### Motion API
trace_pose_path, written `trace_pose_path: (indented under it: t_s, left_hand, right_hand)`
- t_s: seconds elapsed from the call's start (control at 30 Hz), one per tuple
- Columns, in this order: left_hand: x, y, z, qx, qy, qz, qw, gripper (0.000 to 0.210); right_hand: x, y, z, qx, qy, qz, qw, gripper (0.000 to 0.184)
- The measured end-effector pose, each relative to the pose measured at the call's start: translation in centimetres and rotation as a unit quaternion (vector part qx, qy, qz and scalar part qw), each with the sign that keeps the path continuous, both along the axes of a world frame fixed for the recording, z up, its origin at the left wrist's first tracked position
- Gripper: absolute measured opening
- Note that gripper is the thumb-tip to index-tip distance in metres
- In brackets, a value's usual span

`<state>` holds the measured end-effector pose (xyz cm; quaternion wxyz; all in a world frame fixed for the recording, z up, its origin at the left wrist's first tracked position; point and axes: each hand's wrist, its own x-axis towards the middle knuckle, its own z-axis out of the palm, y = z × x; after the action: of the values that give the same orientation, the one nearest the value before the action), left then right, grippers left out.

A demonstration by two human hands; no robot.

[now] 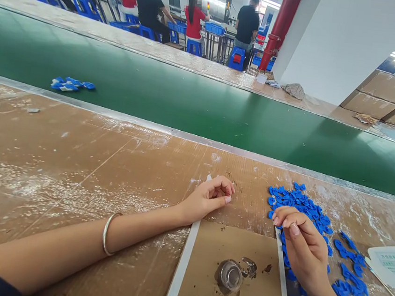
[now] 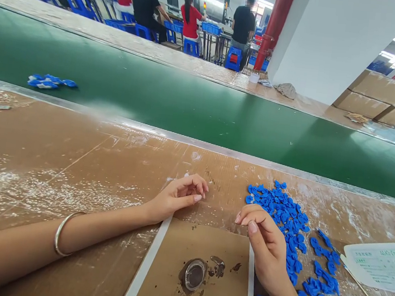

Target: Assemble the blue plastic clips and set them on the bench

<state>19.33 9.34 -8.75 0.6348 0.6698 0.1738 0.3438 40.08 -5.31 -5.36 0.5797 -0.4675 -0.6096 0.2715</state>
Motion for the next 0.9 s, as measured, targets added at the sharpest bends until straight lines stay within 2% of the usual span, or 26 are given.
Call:
trace_pose_path:
  t_s: [0.33,0.9]
  left_hand:
    - [-0.12,0.00,0.17,-0.009,0.010,-0.009,1.000,0.015]
    - [-0.04,-0.08,0.31,-0.008,0.018,-0.004,1.000,0.018]
  right_hand:
    - [-0.03,-0.19,-0.48,-0.036,0.080,0.031,0.996,0.019]
    - [0.39,-0.05,-0.63,-0.058,0.102,0.037,0.992,0.018]
